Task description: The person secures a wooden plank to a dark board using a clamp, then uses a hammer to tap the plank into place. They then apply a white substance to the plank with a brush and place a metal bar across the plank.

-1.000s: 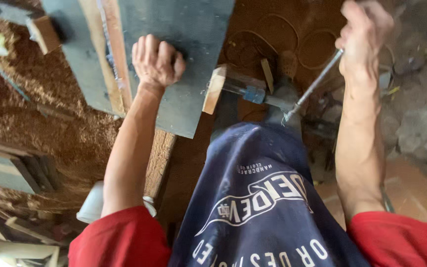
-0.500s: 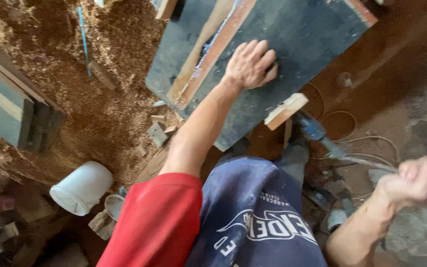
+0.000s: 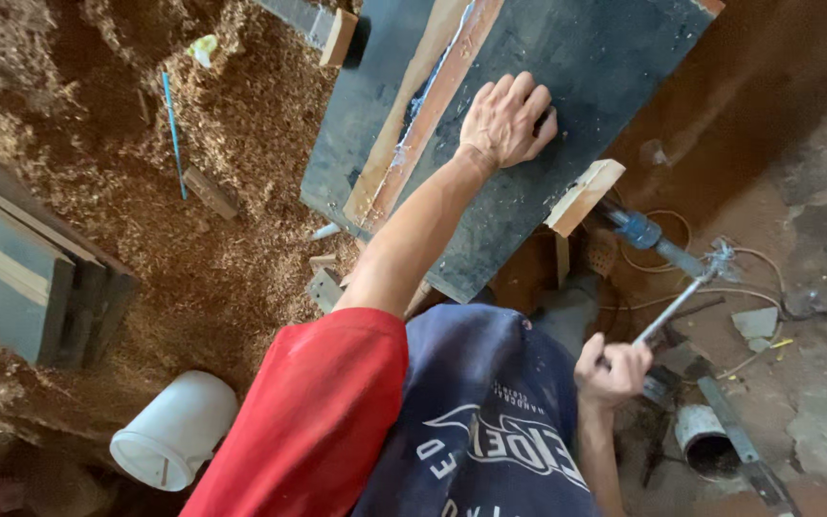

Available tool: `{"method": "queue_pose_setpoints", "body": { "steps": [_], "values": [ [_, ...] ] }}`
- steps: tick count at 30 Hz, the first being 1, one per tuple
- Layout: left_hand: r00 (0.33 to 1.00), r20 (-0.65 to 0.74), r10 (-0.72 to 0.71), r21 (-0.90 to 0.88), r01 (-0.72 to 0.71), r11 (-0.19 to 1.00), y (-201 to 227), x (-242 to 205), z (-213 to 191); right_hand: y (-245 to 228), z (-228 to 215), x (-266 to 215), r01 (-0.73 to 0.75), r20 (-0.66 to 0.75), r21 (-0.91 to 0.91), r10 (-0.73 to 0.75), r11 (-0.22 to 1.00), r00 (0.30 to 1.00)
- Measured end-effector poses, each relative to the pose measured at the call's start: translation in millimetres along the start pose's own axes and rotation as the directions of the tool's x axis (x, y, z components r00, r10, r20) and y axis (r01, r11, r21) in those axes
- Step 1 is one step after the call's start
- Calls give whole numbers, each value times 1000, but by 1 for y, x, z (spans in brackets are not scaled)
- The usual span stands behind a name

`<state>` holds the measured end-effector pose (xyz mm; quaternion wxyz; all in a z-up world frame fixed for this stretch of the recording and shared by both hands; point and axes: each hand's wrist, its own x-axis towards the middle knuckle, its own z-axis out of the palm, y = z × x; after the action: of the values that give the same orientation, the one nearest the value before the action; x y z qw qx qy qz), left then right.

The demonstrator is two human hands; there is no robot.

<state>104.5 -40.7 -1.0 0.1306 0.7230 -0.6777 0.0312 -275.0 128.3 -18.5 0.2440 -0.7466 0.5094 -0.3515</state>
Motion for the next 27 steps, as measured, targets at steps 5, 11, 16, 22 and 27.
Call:
{"method": "queue_pose_setpoints", "body": {
  "steps": [5,11,16,22,27],
  "values": [
    [999,36,18,11,-18,1000,-4,1,4,14,4,6,-122,-31,-2,122,993,992],
    [1000,-7,-3,-250,1,968,-21,-13,-13,23,-1,-4,-366,-48,15,367,930,929],
    [731,-574,-369,12,459,889,-126,-58,-80,24,2,17,-432,-73,-45,428,901,901],
    [526,361,-770,-680,714,168,-245,-104,-86,-40,33,78,-141,-110,-218,119,966,987],
    [396,287,-872,-397,878,268,-246,-100,-67,-117,87,133,119,113,97,-130,988,985]
  ]
}}
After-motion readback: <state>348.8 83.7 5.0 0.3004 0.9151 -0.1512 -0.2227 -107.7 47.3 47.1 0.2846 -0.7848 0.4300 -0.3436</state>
